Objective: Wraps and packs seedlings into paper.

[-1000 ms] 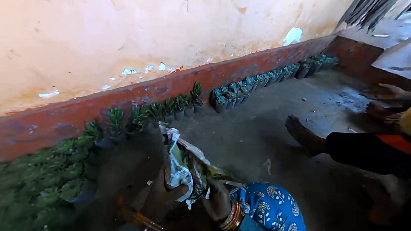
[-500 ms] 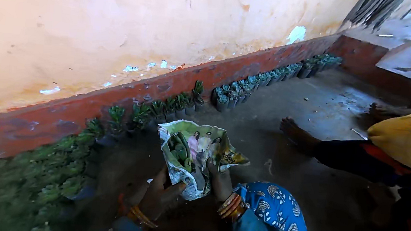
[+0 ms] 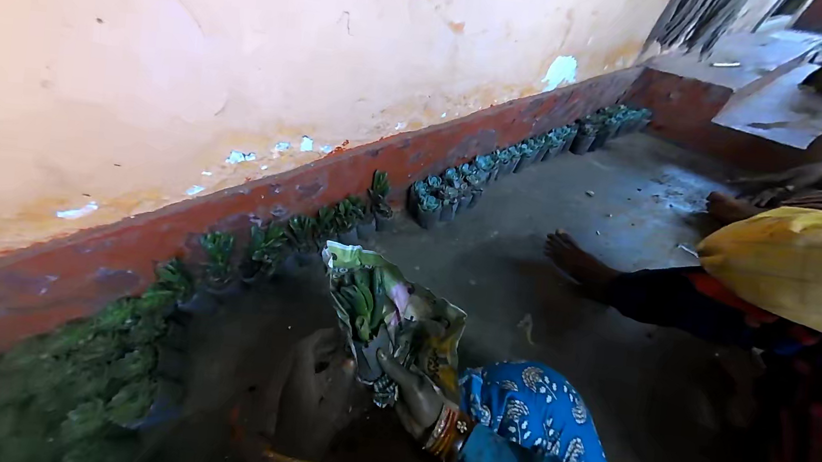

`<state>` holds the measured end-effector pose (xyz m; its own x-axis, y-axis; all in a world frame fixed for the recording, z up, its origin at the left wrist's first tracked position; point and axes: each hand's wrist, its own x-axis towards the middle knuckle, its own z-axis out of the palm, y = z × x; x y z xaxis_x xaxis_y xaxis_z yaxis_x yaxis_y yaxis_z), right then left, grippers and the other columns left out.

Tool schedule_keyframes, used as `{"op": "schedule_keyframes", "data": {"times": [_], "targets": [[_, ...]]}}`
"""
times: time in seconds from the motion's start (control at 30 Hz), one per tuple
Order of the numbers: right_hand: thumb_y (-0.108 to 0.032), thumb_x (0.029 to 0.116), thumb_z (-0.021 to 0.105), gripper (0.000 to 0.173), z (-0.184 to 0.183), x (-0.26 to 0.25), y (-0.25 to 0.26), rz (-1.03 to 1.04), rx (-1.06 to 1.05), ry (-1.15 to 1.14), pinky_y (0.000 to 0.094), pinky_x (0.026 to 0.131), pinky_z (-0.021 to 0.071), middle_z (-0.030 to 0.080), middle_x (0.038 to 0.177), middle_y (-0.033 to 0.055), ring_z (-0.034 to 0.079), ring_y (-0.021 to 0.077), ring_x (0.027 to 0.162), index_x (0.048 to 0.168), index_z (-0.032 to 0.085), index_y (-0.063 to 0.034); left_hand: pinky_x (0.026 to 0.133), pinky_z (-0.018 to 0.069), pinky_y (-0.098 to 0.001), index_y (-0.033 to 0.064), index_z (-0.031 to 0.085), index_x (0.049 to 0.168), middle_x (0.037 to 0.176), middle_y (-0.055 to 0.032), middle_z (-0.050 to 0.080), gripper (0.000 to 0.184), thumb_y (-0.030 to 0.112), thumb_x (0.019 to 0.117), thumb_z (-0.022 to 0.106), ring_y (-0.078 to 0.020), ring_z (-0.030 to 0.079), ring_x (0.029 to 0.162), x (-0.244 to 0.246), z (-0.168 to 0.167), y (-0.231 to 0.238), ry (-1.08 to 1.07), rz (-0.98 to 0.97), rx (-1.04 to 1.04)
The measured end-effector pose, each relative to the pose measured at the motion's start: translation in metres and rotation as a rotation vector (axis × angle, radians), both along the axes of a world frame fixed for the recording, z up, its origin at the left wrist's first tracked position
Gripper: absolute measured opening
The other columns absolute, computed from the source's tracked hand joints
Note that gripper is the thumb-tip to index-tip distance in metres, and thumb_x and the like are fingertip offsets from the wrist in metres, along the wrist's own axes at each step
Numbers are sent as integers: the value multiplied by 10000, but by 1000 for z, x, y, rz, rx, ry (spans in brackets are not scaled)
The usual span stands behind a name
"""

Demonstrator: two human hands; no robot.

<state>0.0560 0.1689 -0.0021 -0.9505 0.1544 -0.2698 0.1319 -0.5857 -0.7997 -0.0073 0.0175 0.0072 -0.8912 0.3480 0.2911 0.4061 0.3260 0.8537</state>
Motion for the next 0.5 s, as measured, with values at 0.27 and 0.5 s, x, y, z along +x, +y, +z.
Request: {"op": "schedule_keyframes", "data": {"times": [0.27,0.5], "targets": [[-154,994,566,353,-8,1,-11,-47,-7,30,293,933,553,686,1113,64,664,98,1024,1294,525,27,788,615,-324,-38,684,1121,1051,-153,703,338,236,941,602,-167,713,899,7,2,4,89,138,-61],[-254,1108,376,378,-4,-1,-9,-23,-162,2,349,919,569,667,1174,105,669,167,1049,1374,483,-7,715,579,-278,1,698,1041,864,-71,710,241,206,951,609,-88,676,754,-2,10,-1,-10,224,-30]]}}
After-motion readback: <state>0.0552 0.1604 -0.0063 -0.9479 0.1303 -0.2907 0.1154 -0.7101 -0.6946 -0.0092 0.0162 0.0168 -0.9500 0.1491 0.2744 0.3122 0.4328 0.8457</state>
